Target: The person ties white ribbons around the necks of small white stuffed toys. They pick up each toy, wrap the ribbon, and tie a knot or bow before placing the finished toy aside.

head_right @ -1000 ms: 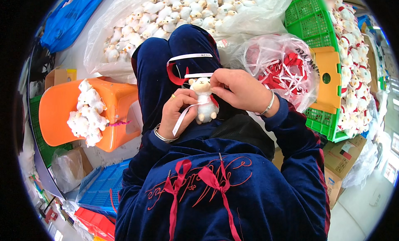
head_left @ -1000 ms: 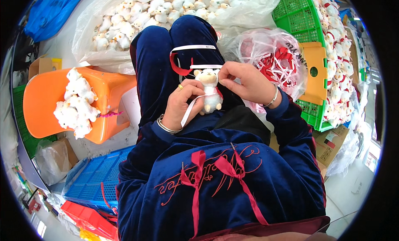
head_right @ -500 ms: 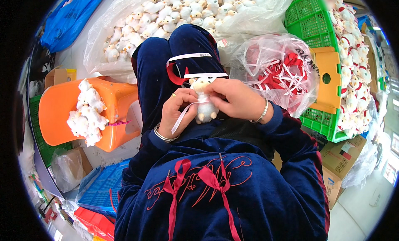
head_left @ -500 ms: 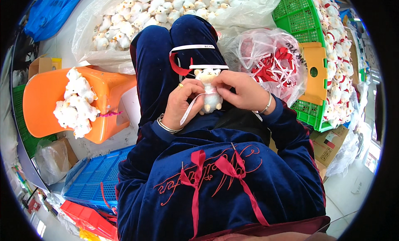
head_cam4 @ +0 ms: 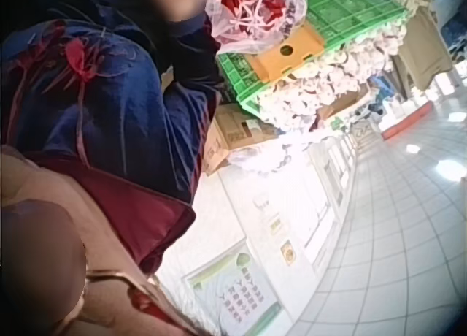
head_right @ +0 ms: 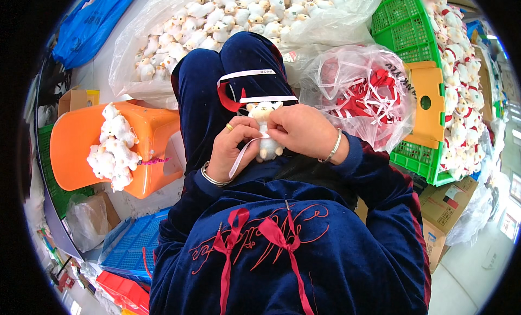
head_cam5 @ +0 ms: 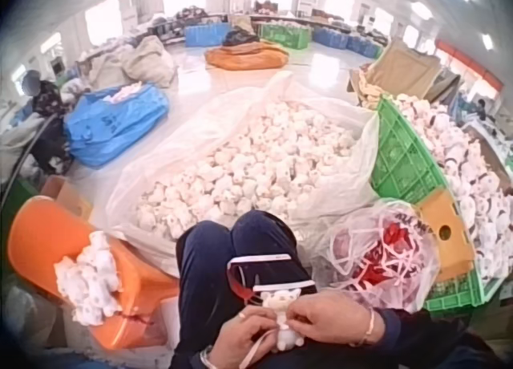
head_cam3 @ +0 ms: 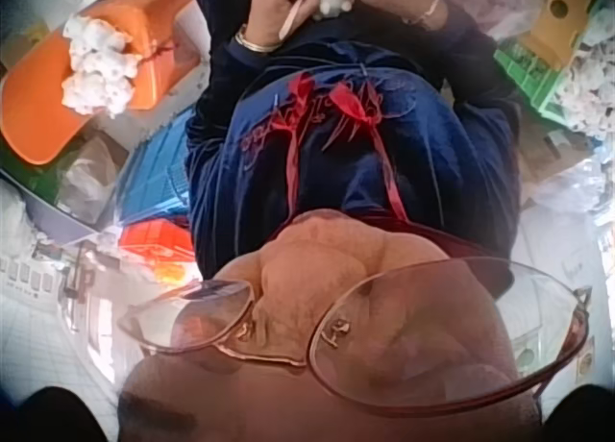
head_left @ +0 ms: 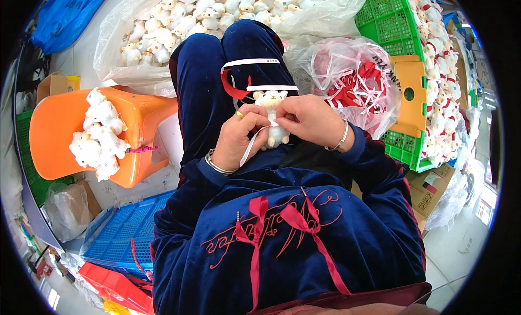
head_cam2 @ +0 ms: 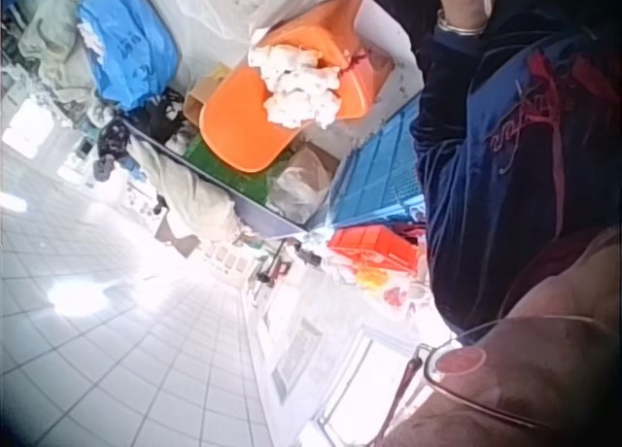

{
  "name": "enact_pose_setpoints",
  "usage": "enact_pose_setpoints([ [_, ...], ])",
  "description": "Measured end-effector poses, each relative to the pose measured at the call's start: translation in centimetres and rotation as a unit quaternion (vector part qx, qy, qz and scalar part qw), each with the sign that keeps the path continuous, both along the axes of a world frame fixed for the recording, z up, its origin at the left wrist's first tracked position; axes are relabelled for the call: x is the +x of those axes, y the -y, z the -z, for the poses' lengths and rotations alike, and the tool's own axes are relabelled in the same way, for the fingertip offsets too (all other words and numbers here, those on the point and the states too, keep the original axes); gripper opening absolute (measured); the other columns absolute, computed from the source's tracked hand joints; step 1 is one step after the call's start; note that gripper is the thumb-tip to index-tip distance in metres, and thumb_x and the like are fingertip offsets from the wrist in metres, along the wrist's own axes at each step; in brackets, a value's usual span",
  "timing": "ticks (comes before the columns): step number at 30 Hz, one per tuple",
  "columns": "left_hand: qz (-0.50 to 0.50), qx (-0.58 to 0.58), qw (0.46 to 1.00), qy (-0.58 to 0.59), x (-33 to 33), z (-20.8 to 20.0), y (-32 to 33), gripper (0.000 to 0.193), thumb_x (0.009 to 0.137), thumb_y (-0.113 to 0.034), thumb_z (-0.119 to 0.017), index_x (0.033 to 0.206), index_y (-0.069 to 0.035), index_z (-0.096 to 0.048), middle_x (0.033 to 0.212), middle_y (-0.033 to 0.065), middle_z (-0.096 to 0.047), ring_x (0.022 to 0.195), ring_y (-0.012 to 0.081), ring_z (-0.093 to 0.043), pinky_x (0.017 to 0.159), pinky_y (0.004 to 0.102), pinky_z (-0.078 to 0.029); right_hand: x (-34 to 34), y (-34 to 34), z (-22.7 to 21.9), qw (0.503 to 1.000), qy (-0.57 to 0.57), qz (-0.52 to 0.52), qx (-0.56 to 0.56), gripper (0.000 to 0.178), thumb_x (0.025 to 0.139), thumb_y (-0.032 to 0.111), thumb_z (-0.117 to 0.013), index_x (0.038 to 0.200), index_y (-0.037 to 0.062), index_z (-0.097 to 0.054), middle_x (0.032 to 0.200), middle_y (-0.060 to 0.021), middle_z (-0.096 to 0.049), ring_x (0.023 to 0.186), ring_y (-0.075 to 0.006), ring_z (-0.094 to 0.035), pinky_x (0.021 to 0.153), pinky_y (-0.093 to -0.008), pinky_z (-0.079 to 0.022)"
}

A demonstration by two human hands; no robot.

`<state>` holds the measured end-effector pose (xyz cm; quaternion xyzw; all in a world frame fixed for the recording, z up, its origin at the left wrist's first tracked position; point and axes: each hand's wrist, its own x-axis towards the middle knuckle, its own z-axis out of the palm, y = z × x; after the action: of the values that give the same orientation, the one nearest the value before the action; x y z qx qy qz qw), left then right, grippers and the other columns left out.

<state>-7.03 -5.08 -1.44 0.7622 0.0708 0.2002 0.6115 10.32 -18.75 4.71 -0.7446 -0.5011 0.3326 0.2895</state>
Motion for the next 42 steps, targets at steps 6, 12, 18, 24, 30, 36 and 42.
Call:
enact_pose_setpoints([
  [6, -0.005, 0.012, 1.0, 0.01, 0.2, -0.2, 0.0, 0.019, 0.082, 0.007, -0.074, 0.099, -0.001, -0.066, 0.105, 0.0088, -0.064, 0.075, 0.0144, -0.068, 0.068, 0.0261, -0.056, -1.1, 0.0, 0.3, 0.987, -0.091, 0.119, 0.065, 0.011, 0.089, 0.01, -0.067, 0.088, 0.0003, -0.062, 0.073, -0.0152, -0.064, 0.065, -0.0263, -0.064, 0.06, -0.0362, -0.049],
  [12, -0.009, 0.02, 1.0, 0.007, 0.0, -0.3, 0.0, 0.02, 0.082, 0.007, -0.075, 0.099, 0.0, -0.067, 0.105, 0.0088, -0.064, 0.074, 0.0143, -0.068, 0.066, 0.0256, -0.056, -1.6, 1.0, 1.7, 0.948, -0.265, 0.16, 0.075, 0.006, 0.095, 0.006, -0.064, 0.095, 0.0013, -0.06, 0.085, -0.0043, -0.065, 0.072, -0.0102, -0.062, 0.064, -0.0276, -0.05],
  [18, -0.021, 0.048, 0.998, 0.02, 0.2, -0.2, 0.0, 0.021, 0.081, 0.008, -0.074, 0.097, -0.001, -0.065, 0.103, 0.0092, -0.066, 0.073, 0.0151, -0.067, 0.065, 0.0259, -0.055, 0.7, 1.0, 1.0, 0.826, -0.506, 0.211, 0.133, 0.016, 0.099, 0.001, -0.057, 0.115, 0.0013, -0.058, 0.099, -0.0033, -0.063, 0.08, -0.0086, -0.06, 0.071, -0.0244, -0.05],
  [24, -0.035, 0.042, 0.998, 0.02, 0.2, -0.2, 0.2, 0.021, 0.08, 0.009, -0.074, 0.096, -0.001, -0.065, 0.101, 0.0092, -0.066, 0.071, 0.0151, -0.066, 0.065, 0.0261, -0.055, 1.5, 1.6, 0.4, 0.952, -0.199, 0.189, 0.136, 0.015, 0.099, 0.011, -0.064, 0.11, 0.001, -0.064, 0.092, -0.0008, -0.063, 0.079, -0.0063, -0.056, 0.07, -0.0236, -0.047],
  [30, -0.016, 0.013, 1.0, -0.009, -0.1, -0.2, 0.2, 0.019, 0.082, 0.007, -0.072, 0.097, -0.002, -0.065, 0.105, 0.0101, -0.065, 0.081, 0.0165, -0.065, 0.072, 0.0261, -0.053, -0.2, 1.1, 2.8, 0.948, -0.265, 0.159, 0.079, 0.016, 0.099, 0.016, -0.07, 0.103, 0.0019, -0.065, 0.083, 0.0013, -0.063, 0.072, -0.0048, -0.055, 0.065, -0.0221, -0.046],
  [36, -0.032, 0.022, 0.999, 0.004, 0.0, 0.0, 0.3, 0.019, 0.082, 0.007, -0.072, 0.096, -0.001, -0.064, 0.104, 0.0097, -0.065, 0.077, 0.0158, -0.065, 0.069, 0.026, -0.054, 1.5, 1.0, 0.9, 0.837, -0.452, 0.285, 0.117, 0.014, 0.102, 0.013, -0.063, 0.112, 0.0043, -0.061, 0.087, -0.0011, -0.064, 0.07, -0.0053, -0.054, 0.063, -0.0191, -0.043],
  [42, -0.037, 0.025, 0.999, 0.011, 0.2, -0.1, 0.4, 0.019, 0.082, 0.008, -0.073, 0.096, -0.001, -0.063, 0.103, 0.0092, -0.066, 0.074, 0.0148, -0.065, 0.066, 0.0255, -0.054, 3.0, 1.6, 0.4, 0.938, 0.013, 0.249, 0.241, 0.024, 0.094, 0.003, -0.068, 0.116, 0.002, -0.06, 0.09, -0.0024, -0.065, 0.065, -0.0083, -0.054, 0.059, -0.0229, -0.043],
])
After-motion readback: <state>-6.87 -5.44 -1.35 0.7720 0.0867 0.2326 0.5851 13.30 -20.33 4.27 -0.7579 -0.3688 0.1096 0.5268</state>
